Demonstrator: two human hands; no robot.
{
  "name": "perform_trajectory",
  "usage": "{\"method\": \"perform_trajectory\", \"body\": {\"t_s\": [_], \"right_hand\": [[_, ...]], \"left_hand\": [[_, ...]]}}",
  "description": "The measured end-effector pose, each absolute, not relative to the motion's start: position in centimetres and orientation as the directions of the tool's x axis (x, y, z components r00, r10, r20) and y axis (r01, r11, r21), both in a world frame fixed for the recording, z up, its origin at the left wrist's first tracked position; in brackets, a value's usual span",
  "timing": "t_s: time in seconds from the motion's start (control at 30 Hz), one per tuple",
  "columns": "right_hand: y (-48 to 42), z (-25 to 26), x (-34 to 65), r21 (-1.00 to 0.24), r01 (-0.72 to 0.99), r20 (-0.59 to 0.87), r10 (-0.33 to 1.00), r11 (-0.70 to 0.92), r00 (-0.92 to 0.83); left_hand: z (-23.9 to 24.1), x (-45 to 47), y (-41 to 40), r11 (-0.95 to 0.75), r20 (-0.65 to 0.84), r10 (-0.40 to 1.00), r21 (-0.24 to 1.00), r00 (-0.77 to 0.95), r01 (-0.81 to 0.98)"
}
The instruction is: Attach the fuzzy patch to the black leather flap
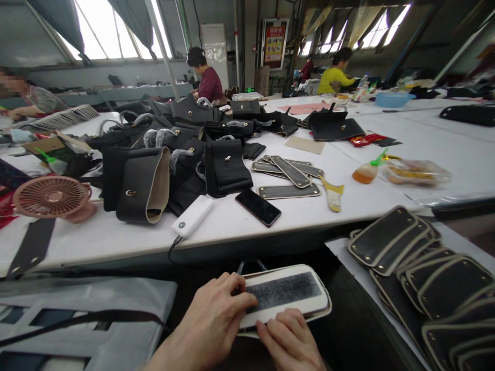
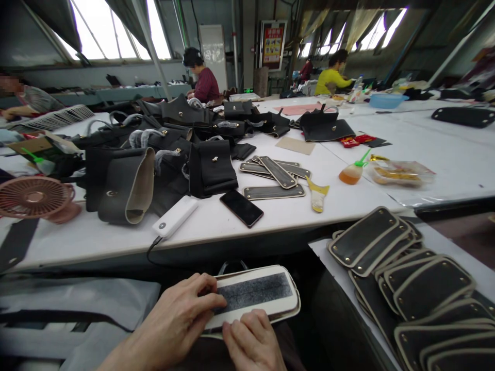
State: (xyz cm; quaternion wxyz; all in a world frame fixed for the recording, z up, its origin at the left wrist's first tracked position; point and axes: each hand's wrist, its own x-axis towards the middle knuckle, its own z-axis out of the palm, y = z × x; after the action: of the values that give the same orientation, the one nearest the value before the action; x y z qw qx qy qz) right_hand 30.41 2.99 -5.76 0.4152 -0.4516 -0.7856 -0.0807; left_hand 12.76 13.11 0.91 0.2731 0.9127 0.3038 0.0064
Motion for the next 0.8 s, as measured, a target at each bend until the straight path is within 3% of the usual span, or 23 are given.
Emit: {"method": "perform_trajectory", "body": {"t_s": [0.27, 0.5, 0.63, 0.8], "right_hand": [[3.4, -5.5, 30.2, -0.367, 0.747, 0.671, 0.714, 0.554, -0.200], [3.4, -5.8, 30.0, -0.324, 0.802, 0.732, 0.670, 0.501, -0.122], [3.3, -5.9, 29.9, -0.308, 0.817, 0.727, 0.675, 0.487, -0.128], [3.1, -5.2, 29.7, -0.411, 0.779, 0.649, 0.752, 0.474, -0.115]], "left_hand": [[1.4, 12.9, 13.0, -0.692, -0.183, 0.487, 0.515, 0.854, 0.506], [1.6, 13.3, 13.4, -0.736, -0.310, 0.409, 0.444, 0.859, 0.511], [2.1, 13.2, 14.8, -0.739, -0.311, 0.334, 0.499, 0.890, 0.452], [2.7, 12.6, 16.2, -0.717, -0.269, 0.297, 0.571, 0.916, 0.400]]}}
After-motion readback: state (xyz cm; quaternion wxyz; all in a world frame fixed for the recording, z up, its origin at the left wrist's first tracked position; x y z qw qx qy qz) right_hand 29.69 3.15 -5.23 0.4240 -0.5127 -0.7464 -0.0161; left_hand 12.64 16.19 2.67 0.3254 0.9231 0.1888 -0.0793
